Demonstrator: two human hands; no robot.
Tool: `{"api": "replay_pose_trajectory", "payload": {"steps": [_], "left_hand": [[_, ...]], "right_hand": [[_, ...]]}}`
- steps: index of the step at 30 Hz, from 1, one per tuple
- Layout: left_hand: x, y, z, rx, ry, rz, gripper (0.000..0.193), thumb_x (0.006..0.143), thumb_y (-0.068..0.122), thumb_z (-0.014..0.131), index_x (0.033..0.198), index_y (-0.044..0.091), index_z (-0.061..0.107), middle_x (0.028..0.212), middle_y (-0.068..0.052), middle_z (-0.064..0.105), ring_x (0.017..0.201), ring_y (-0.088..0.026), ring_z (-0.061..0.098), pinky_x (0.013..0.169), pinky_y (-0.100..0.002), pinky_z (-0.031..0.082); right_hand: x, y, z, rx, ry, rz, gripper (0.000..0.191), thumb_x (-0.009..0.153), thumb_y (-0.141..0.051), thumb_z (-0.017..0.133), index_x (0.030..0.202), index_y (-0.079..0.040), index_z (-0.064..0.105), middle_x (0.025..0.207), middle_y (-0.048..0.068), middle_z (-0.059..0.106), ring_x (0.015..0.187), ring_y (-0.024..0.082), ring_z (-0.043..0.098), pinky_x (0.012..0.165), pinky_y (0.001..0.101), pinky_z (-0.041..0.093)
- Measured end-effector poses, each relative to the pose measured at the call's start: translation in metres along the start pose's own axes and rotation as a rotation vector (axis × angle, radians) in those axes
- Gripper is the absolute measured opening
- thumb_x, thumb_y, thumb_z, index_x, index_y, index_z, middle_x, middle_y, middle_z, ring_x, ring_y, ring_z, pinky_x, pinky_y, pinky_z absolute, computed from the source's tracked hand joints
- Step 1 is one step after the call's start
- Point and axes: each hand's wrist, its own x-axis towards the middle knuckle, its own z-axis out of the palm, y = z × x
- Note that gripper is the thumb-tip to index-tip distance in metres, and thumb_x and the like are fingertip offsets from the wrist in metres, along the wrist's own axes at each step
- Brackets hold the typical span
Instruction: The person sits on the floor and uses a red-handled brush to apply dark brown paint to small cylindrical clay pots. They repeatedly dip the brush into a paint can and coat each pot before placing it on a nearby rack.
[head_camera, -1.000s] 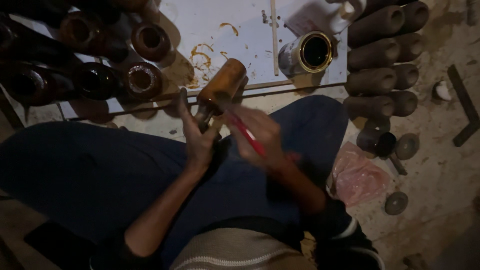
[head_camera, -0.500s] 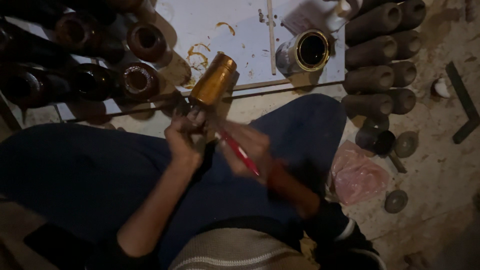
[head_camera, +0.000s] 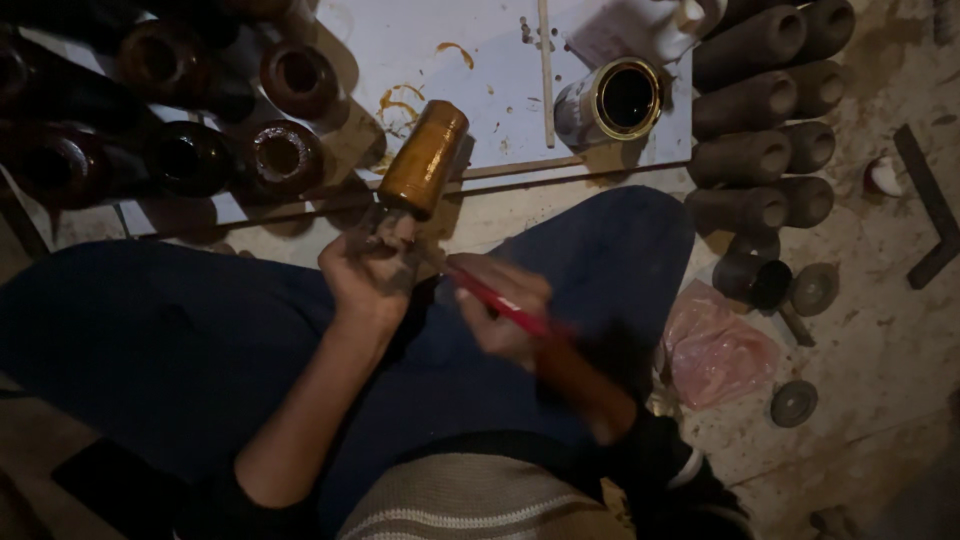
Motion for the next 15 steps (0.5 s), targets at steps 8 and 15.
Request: {"api": "replay_pose_trajectory", "payload": {"steps": [8,15], "left_hand": [[-0.002,-0.007,0.011,0.283,0.295,0.142,0.075,0.071,0.003,0.050,0.145,0.005,0.043,0.127,-0.019,0.059,0.118,-0.031,0.061,0.101,-0.036,0.051],[-0.012,-0.016,0.023,0.904,0.149,0.266,0.094,0.087,0.007,0.051,0.170,0.017,0.009,0.123,-0.032,0.050,0.107,-0.031,0.053,0.090,-0.040,0.047]], "right_hand": [[0.007,0.044,-0.032,0.369,0.384,0.430,0.031,0.108,-0.010,0.056,0.130,0.011,0.063,0.113,0.018,0.074,0.100,0.021,0.074,0.090,0.0281,0.058],[0.026,0.046,-0.032,0.485,0.565,0.409,0.029,0.105,-0.010,0.057,0.120,0.014,0.063,0.104,0.018,0.073,0.088,0.023,0.076,0.077,0.0308,0.063]]}}
